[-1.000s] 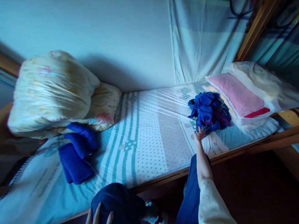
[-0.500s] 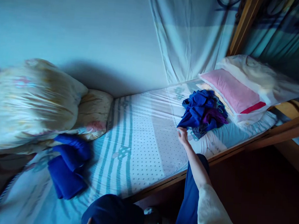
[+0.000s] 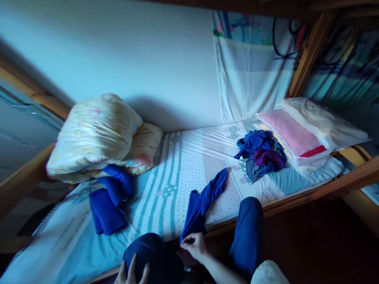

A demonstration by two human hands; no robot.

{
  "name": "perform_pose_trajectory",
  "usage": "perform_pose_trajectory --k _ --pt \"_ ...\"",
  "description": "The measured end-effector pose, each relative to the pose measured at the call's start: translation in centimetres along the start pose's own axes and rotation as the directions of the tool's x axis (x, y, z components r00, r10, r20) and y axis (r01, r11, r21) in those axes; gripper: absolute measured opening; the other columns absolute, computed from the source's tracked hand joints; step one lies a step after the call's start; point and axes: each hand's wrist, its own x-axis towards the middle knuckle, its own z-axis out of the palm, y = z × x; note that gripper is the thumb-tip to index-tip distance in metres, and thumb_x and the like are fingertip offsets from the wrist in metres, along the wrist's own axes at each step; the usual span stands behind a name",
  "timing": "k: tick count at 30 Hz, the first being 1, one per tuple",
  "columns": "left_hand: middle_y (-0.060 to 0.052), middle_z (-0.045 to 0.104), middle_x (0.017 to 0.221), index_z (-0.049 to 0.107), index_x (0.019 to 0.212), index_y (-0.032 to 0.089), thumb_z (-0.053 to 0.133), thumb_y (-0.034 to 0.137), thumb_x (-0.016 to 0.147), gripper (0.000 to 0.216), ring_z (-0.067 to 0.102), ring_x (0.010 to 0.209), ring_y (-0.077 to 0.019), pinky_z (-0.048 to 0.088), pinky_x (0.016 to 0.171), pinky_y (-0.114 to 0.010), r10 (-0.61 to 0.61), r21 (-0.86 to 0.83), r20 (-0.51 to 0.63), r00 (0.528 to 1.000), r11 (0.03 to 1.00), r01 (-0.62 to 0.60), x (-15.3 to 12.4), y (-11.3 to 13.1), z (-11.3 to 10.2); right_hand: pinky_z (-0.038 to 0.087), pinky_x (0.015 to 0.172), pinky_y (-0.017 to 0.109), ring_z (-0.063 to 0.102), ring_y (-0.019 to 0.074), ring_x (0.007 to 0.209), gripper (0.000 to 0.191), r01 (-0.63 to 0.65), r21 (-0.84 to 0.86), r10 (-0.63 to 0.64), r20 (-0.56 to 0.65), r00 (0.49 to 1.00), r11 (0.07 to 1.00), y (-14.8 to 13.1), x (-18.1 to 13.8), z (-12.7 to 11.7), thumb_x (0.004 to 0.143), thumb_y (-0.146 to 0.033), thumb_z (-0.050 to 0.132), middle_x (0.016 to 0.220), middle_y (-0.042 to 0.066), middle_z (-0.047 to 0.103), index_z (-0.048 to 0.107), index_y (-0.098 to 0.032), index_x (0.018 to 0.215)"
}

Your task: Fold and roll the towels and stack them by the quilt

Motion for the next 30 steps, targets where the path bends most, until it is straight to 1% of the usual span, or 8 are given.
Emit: perform_pose_trajectory --k 3,6,12,16,19,23,27,30 --pt "-0.02 0.055 0.148 0.065 0.133 0.017 0.048 0.045 0.092 0.053 0.045 0.145 -0.0405 0.039 0.118 -0.06 0.051 -0.079 -0.074 0.996 0.995 -0.057 -0.2 3.7 -0.6 0.057 0.084 0.045 0.073 0.0288 0.082 0.02 -0.109 0.072 0.116 -0.1 0.988 0.991 -0.1 -4.5 -0.2 0.063 -0.043 0.084 0.077 0.001 0.075 0.075 -0.027 0.071" --pt "-0.015 0.063 0.139 0.066 0.13 0.02 0.053 0.041 0.093 0.045 0.055 0.135 -0.0319 0.043 0.117 -0.051 0.205 -0.252 0.115 0.972 0.952 -0.171 -2.1 9.1 -0.4 0.058 0.085 0.041 0.072 0.0266 0.088 0.028 -0.122 0.091 0.128 -0.061 0.99 0.988 -2.5 -7.2 -2.9 0.063 -0.041 0.085 0.087 0.003 0.075 0.075 -0.024 0.082" --pt "-0.011 0.069 0.118 0.069 0.121 0.022 0.062 0.024 0.086 0.036 0.068 0.113 -0.0249 0.056 0.101 -0.041 0.262 -0.513 0.369 0.892 0.858 -0.04 -6.2 17.4 1.8 0.059 0.085 0.04 0.071 0.0246 0.091 0.038 -0.174 0.119 0.169 0.049 0.984 0.978 -6.5 -10.8 -8.5 0.068 -0.043 0.085 0.095 0.006 0.077 0.078 -0.021 0.098" --pt "-0.007 0.071 0.108 0.072 0.113 0.022 0.052 0.012 0.083 0.037 0.069 0.103 -0.0195 0.058 0.095 -0.034 0.328 -0.58 0.36 0.874 0.812 -0.066 -6.3 17.4 1.3 0.059 0.086 0.039 0.071 0.022 0.086 0.044 -0.115 0.074 0.108 0.094 0.99 0.991 -7.0 -13.2 -8.9 0.071 -0.036 0.082 0.087 0.003 0.076 0.077 -0.021 0.112" --pt "-0.008 0.072 0.107 0.072 0.119 0.021 0.044 0.012 0.089 0.042 0.07 0.101 -0.0185 0.059 0.092 -0.031 0.362 -0.613 0.297 0.884 0.781 -0.114 -6.4 16.8 -0.4 0.058 0.087 0.037 0.07 0.0208 0.088 0.036 0.073 -0.09 -0.067 0.063 0.996 0.993 -7.8 -14.0 -8.3 0.08 -0.029 0.073 0.093 0.004 0.075 0.077 -0.024 0.115" --pt "-0.012 0.072 0.112 0.068 0.132 0.021 0.041 0.015 0.095 0.045 0.07 0.104 -0.0199 0.06 0.089 -0.031 0.446 -0.594 0.217 0.868 0.766 -0.245 -6.7 17.2 -3.9 0.055 0.085 0.035 0.065 0.0208 0.088 0.022 0.314 -0.418 -0.334 0.026 0.942 0.853 -9.4 -13.8 -8.0 0.086 -0.017 0.063 0.089 0.005 0.071 0.079 -0.025 0.098" --pt "-0.012 0.073 0.116 0.064 0.136 0.022 0.034 0.01 0.098 0.05 0.07 0.1 -0.0183 0.059 0.086 -0.03 0.49 -0.488 0.007 0.872 0.763 -0.424 -6.3 17.6 -7.4 0.052 0.086 0.036 0.06 0.0216 0.092 0.019 0.379 -0.645 -0.466 0.039 0.884 0.664 -10.6 -13.1 -8.7 0.082 -0.01 0.065 0.091 0.005 0.066 0.074 -0.024 0.089" --pt "-0.011 0.075 0.111 0.064 0.134 0.02 0.036 0.007 0.099 0.047 0.069 0.094 -0.0178 0.057 0.083 -0.029 0.456 -0.36 -0.212 0.864 0.786 -0.503 -5.4 17.2 -9.9 0.051 0.09 0.037 0.06 0.0222 0.097 0.015 0.373 -0.697 -0.522 -0.002 0.853 0.612 -11.3 -12.0 -9.7 0.082 -0.01 0.064 0.099 0.006 0.065 0.069 -0.023 0.085"
